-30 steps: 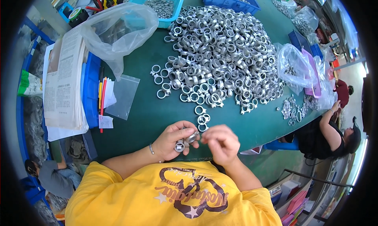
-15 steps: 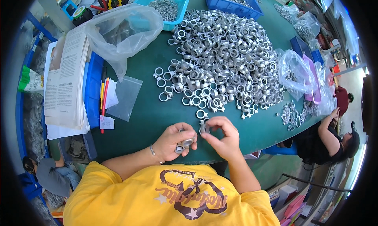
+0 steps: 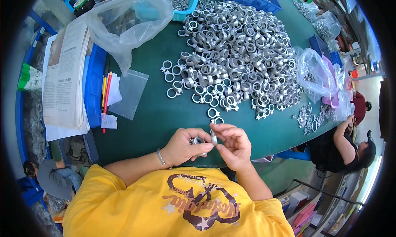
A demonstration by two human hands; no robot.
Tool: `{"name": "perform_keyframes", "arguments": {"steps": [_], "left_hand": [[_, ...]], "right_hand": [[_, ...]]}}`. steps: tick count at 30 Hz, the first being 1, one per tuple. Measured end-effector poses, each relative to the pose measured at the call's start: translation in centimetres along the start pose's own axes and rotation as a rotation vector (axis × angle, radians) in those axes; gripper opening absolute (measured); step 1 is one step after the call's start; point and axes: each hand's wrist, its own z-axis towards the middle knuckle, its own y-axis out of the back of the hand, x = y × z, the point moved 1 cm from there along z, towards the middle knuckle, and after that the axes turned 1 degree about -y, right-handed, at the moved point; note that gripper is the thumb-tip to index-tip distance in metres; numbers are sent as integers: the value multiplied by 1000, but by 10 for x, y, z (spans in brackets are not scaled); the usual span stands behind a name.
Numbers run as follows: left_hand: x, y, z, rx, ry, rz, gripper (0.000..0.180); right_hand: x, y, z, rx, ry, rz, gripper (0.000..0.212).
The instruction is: The person assembles small metal components by hand, picking up ring-shaped pieces from a pile and fitting smaller metal parts into them before placing the completed assemblies aside.
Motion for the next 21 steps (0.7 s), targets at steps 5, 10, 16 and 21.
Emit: {"name": "perform_keyframes", "arguments": {"steps": [5,10,16,21], "left_hand": [[-3,-2,-1,-25,-131,138,9],[0,-4,0,-47,-470,438,12],[0,-5,0,-65,-511,548,12],[-2,-6,0,-66,-505,571,12]], "right_hand": [[2,5,-2,-145,-87,60,27],[9,7,-4,-88,-330,-83,16],[9,2,-1,-68,-166,-267,21],[9,4,-3,-51,-130,-328,22]]}}
